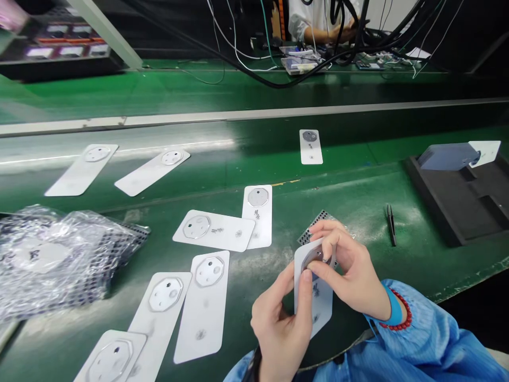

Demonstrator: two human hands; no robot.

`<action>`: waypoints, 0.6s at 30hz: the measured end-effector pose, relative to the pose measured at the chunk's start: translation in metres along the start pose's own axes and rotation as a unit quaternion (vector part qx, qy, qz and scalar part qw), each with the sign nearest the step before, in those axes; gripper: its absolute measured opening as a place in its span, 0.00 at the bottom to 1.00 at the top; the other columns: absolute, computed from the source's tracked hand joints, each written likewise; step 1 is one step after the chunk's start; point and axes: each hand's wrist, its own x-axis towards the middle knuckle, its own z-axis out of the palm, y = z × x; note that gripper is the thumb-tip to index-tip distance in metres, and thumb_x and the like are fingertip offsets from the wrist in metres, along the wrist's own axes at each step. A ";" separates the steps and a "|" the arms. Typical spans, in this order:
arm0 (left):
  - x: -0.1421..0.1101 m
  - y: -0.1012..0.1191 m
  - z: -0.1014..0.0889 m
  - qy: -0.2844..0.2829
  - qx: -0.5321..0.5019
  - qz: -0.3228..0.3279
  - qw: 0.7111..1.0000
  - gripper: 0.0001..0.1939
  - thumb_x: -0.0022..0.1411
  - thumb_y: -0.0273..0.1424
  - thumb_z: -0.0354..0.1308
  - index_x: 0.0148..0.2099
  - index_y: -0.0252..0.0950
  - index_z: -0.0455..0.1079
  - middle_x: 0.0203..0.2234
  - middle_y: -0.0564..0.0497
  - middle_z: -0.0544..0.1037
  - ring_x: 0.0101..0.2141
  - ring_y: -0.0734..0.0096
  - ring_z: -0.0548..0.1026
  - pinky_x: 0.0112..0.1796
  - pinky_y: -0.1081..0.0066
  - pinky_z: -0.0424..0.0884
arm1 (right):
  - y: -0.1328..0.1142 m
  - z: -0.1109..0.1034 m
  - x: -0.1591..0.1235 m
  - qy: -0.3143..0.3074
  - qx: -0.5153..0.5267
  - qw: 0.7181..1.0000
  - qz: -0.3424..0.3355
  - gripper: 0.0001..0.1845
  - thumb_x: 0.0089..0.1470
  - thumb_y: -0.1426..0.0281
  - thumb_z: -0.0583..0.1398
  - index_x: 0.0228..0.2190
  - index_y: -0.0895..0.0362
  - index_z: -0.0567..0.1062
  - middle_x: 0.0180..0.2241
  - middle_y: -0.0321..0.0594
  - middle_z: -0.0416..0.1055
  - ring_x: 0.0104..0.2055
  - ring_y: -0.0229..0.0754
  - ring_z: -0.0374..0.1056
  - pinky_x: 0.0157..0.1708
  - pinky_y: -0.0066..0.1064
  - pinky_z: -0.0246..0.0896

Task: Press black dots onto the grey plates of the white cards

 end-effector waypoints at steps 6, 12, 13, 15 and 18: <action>0.003 0.008 0.001 -0.012 -0.017 -0.051 0.998 0.12 0.59 0.24 0.60 0.44 0.39 0.76 0.32 0.55 0.84 0.31 0.70 0.81 0.35 0.78 0.76 | -0.003 0.003 -0.002 0.023 0.054 0.998 0.034 0.14 0.50 0.78 0.62 0.22 0.56 0.62 0.41 0.36 0.66 0.41 0.38 0.66 0.41 0.32 0.59; 0.003 0.005 0.003 0.005 -0.018 -0.023 1.000 0.13 0.57 0.22 0.61 0.44 0.40 0.76 0.29 0.58 0.84 0.28 0.77 0.80 0.33 0.83 0.74 | -0.007 0.002 -0.004 -0.001 0.060 0.997 0.046 0.11 0.52 0.79 0.60 0.23 0.56 0.64 0.44 0.37 0.65 0.42 0.37 0.65 0.41 0.31 0.58; 0.003 0.003 0.003 0.004 -0.018 -0.017 1.000 0.14 0.57 0.22 0.61 0.44 0.41 0.76 0.30 0.58 0.84 0.28 0.77 0.80 0.33 0.84 0.74 | -0.007 0.002 -0.004 -0.004 0.066 0.997 0.047 0.11 0.52 0.79 0.60 0.23 0.56 0.64 0.45 0.37 0.65 0.42 0.37 0.65 0.40 0.31 0.58; 0.003 0.002 0.003 0.004 -0.018 -0.004 1.000 0.15 0.57 0.21 0.61 0.45 0.41 0.76 0.30 0.59 0.84 0.28 0.78 0.80 0.33 0.84 0.73 | -0.008 0.001 -0.004 -0.013 0.077 0.996 0.049 0.12 0.53 0.79 0.59 0.22 0.56 0.64 0.44 0.37 0.65 0.40 0.35 0.65 0.39 0.30 0.58; 0.003 0.001 0.003 0.010 -0.016 0.007 1.000 0.16 0.56 0.20 0.61 0.45 0.42 0.76 0.30 0.59 0.83 0.27 0.78 0.80 0.32 0.84 0.73 | -0.010 -0.001 -0.002 -0.023 0.082 0.995 0.053 0.13 0.53 0.79 0.59 0.21 0.57 0.63 0.44 0.37 0.66 0.38 0.35 0.65 0.37 0.29 0.58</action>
